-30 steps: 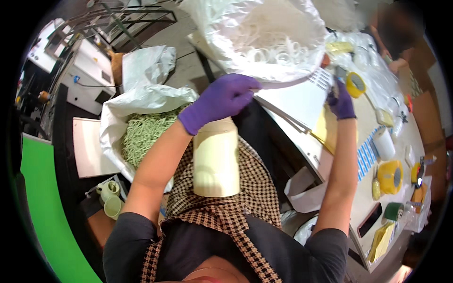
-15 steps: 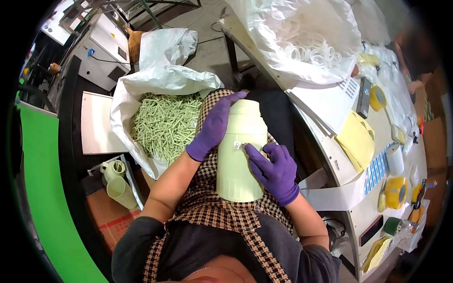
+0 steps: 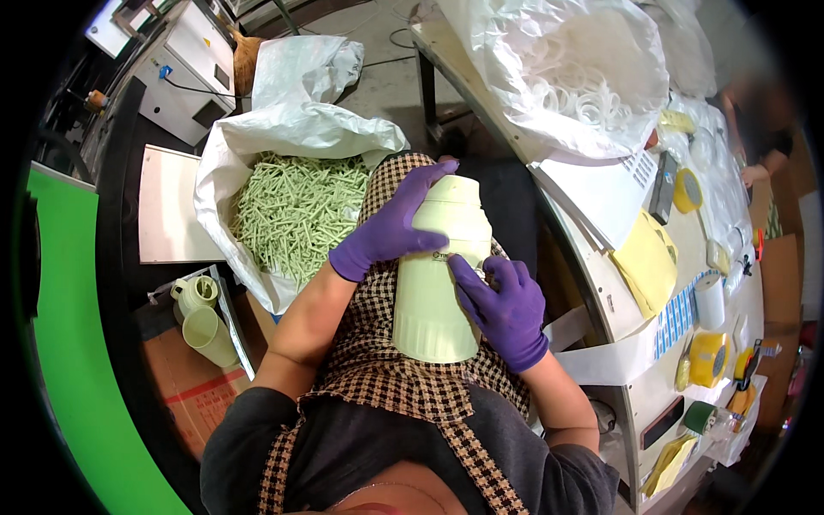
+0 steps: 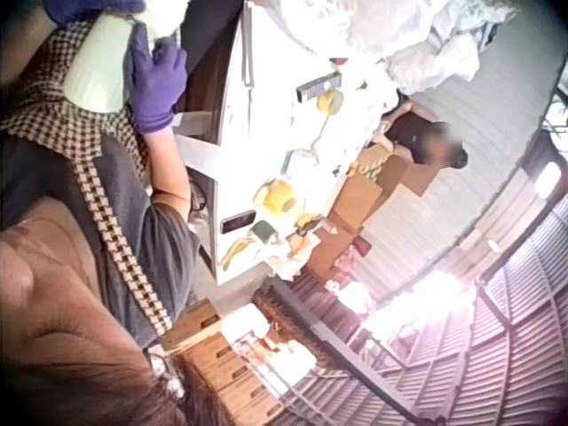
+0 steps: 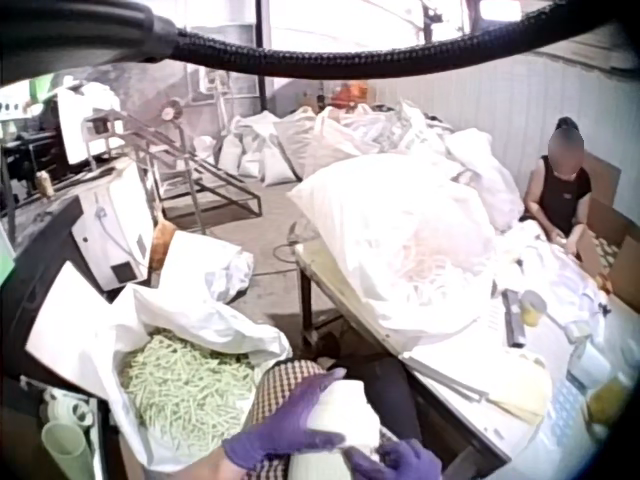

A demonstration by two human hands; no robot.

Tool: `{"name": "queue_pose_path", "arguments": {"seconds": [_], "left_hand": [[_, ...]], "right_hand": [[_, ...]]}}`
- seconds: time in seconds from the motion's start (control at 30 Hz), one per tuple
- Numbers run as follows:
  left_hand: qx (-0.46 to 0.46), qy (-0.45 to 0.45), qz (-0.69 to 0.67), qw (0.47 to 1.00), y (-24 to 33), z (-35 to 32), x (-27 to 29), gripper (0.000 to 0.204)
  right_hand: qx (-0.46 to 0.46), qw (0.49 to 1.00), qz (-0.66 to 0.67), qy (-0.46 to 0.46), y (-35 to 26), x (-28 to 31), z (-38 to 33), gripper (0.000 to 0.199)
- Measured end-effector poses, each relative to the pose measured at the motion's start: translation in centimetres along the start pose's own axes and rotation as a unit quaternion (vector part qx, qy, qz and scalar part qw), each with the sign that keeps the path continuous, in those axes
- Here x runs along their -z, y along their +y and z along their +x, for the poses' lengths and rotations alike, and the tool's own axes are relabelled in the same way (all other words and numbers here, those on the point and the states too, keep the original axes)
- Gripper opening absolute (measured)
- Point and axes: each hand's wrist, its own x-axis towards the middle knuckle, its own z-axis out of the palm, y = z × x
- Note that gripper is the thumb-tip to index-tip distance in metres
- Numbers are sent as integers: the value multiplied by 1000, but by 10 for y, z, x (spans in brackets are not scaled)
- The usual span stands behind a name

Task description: The person applies adhesive labels to the side and bottom of a plastic jug by hand, then puts the jug into a cardboard box.

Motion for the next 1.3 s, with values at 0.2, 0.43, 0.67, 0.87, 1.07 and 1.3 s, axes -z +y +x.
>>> {"name": "queue_pose_path", "arguments": {"seconds": [0.2,0.43,0.67,0.87,1.07,1.3], "left_hand": [[59,-112,9,992,14,7,10,115],[49,-81,-51,994,34,7,25,82],[245,-12,-129,961,65,43,13,19],[131,47,32,990,61,57,-17,31],[187,157,-42,969,72,52,-19,40],[141,223,-359,895,53,33,-27,30]], "right_hand": [[-35,989,-46,-137,-5,30,0,59],[-170,949,-235,-120,87,68,-53,57],[-188,942,-266,77,160,89,-44,70],[-136,896,420,47,84,-1,24,71],[-154,779,596,-117,63,-12,62,69],[-159,847,507,16,48,-15,76,33]]}}
